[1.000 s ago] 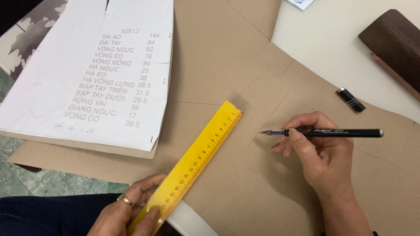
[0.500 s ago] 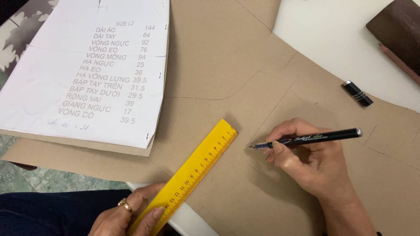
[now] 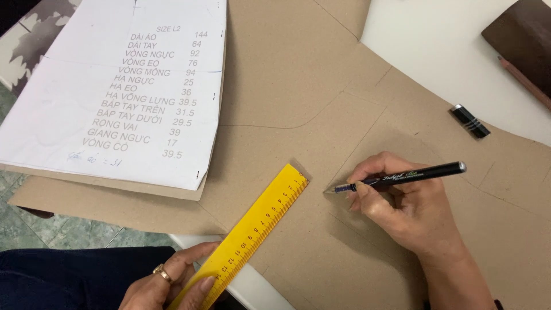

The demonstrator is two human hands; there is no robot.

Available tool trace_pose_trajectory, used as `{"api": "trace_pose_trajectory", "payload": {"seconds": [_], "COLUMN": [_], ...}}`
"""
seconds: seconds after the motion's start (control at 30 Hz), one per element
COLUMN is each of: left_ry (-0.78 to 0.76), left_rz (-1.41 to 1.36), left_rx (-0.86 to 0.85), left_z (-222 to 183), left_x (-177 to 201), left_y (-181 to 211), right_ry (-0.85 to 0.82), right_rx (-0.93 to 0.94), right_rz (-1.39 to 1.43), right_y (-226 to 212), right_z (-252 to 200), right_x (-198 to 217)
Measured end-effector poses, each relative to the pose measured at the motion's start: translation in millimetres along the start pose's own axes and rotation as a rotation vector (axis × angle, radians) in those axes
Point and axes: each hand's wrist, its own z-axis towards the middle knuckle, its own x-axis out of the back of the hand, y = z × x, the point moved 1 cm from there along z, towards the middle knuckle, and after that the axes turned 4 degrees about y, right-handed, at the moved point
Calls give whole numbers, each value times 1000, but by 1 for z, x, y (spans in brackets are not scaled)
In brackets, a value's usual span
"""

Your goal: Tracing a garment pattern template onto brown paper using a pen and a ruler for precision.

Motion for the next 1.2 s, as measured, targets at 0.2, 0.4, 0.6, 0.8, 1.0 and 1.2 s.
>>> {"api": "trace_pose_trajectory", "payload": {"seconds": [0.2, 0.4, 0.6, 0.8, 1.0, 1.2], "left_ry": [-40, -67, -191, -209, -135, -171], "left_rz": [9, -19, 22, -3, -61, -136], "left_rx": [-72, -103, -55, -95, -312, -241], "left_z": [1, -10, -13, -16, -14, -19], "left_x": [-4, -3, -4, -3, -7, -1], "left_y": [-3, 10, 27, 37, 32, 43], "right_ry": [-15, 83, 135, 126, 103, 103], "right_rx": [-11, -10, -17, -56, -32, -23], "right_rz": [11, 89, 57, 62, 92, 73], "right_y": [7, 4, 2, -1, 4, 1], "right_z": [0, 0, 3, 4, 5, 4], "right_x": [1, 0, -2, -2, -2, -3]}}
